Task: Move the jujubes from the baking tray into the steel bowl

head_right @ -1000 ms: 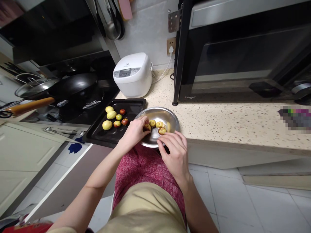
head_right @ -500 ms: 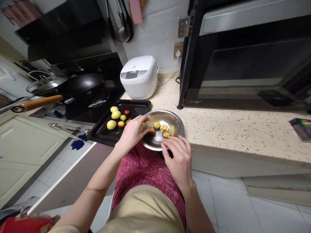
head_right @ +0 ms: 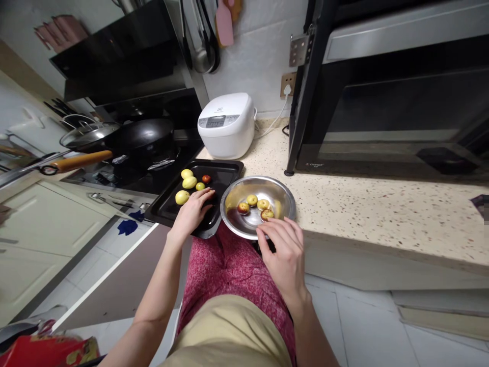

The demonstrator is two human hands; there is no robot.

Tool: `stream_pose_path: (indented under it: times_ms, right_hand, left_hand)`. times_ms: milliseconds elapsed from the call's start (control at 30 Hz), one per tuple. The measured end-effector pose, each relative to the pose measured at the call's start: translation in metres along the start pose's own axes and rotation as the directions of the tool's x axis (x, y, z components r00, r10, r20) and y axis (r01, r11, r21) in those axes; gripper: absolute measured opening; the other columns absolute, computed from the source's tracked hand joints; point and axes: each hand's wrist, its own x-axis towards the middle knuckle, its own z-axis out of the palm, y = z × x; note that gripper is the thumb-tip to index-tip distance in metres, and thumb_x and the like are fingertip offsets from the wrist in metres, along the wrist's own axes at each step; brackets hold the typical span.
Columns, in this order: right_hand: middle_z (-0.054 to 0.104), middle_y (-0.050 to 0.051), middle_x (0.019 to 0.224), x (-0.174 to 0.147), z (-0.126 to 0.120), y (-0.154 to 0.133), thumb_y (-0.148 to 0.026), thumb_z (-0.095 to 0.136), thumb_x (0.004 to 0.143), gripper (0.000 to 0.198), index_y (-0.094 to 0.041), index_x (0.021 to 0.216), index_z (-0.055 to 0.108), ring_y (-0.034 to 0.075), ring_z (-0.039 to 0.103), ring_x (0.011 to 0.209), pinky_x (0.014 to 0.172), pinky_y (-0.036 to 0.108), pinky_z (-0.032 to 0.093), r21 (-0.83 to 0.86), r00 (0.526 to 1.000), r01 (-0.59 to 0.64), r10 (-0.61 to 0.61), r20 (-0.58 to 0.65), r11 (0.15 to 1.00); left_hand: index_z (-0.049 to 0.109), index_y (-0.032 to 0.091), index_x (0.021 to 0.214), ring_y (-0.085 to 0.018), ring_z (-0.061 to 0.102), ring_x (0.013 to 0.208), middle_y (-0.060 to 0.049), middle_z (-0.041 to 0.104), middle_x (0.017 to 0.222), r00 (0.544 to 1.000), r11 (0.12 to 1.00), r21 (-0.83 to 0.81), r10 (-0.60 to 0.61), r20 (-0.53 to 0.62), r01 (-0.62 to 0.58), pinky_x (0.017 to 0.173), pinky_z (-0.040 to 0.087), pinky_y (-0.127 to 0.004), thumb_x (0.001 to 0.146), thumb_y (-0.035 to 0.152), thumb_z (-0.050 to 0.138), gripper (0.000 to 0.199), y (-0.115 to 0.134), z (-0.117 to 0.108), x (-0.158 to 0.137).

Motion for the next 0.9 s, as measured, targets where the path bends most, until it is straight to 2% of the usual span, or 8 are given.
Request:
stream_pose_path:
  times_ms: [100,200,367,500,633,767,900]
  right_hand:
    - [0.081,0.001,0.096,0.000,-0.001,-0.001,-0.016,0.068,0.094,0.009,-0.024,0.095,0.072,0.022,0.076,0.098,0.105,0.047,0.049,-0.001,1.000,-0.003,0.003,0.007,1.000]
    - [0.081,0.000,0.095,0.000,-0.002,-0.001,-0.016,0.068,0.095,0.009,-0.024,0.095,0.072,0.022,0.076,0.097,0.105,0.047,0.049,-0.009,1.000,-0.007,0.007,0.009,1.000]
    - [0.080,0.001,0.096,0.000,-0.001,-0.001,-0.016,0.069,0.095,0.008,-0.023,0.096,0.071,0.022,0.076,0.097,0.105,0.047,0.049,-0.013,1.000,0.000,0.000,0.014,1.000]
    - [0.081,0.000,0.095,-0.001,0.000,-0.001,-0.015,0.069,0.094,0.008,-0.023,0.096,0.072,0.022,0.076,0.097,0.106,0.047,0.049,-0.010,1.000,-0.009,0.009,0.007,1.000]
    - [0.081,0.001,0.096,0.001,0.000,-0.003,-0.016,0.069,0.094,0.009,-0.024,0.096,0.073,0.022,0.076,0.097,0.105,0.048,0.050,-0.002,1.000,-0.014,0.014,-0.003,1.000]
    - [0.080,0.003,0.102,0.006,0.002,-0.011,-0.013,0.068,0.094,0.017,-0.024,0.106,0.073,0.022,0.075,0.099,0.100,0.046,0.055,0.045,1.000,0.011,-0.010,-0.008,0.999]
    - [0.078,0.007,0.114,0.011,0.007,-0.018,-0.011,0.066,0.095,0.029,-0.024,0.121,0.070,0.022,0.074,0.106,0.095,0.041,0.058,0.093,0.999,0.044,-0.047,0.024,0.995]
  left_hand:
    - [0.065,0.022,0.123,-0.028,0.065,0.115,-0.012,0.066,0.127,0.999,0.994,0.100,-0.049,0.001,0.049,0.089,0.059,-0.037,0.094,0.010,0.062,0.032,0.007,-0.002,0.001]
    - [0.065,0.023,0.114,-0.025,0.068,0.101,-0.010,0.066,0.115,0.994,0.983,0.151,-0.105,0.027,0.100,0.074,0.057,-0.030,0.094,0.014,0.064,0.023,0.012,-0.005,0.002]
    - [0.061,0.021,0.113,-0.027,0.070,0.097,-0.009,0.069,0.109,0.990,0.988,0.083,-0.135,0.048,0.131,0.079,0.056,-0.034,0.091,0.013,0.068,0.025,0.012,-0.008,-0.003]
    - [0.062,0.020,0.113,-0.026,0.070,0.100,-0.010,0.071,0.114,0.987,0.981,-0.159,-0.130,-0.098,0.113,0.085,0.059,-0.038,0.089,0.015,0.069,0.025,0.011,-0.012,-0.007]
    - [0.064,0.021,0.110,-0.020,0.071,0.095,-0.007,0.072,0.110,0.976,0.883,-0.468,-0.083,-0.202,-0.022,0.082,0.063,-0.034,0.091,0.026,0.072,0.021,0.027,-0.017,-0.014]
    - [0.068,0.020,0.112,-0.019,0.073,0.094,-0.007,0.074,0.109,0.981,0.764,-0.641,-0.059,-0.183,-0.073,0.082,0.065,-0.031,0.091,0.033,0.075,0.026,0.057,-0.020,-0.026]
    - [0.069,0.020,0.115,-0.019,0.074,0.096,-0.007,0.074,0.111,0.992,0.678,-0.731,-0.020,-0.125,-0.078,0.085,0.065,-0.029,0.091,0.033,0.077,0.028,0.080,-0.019,-0.034]
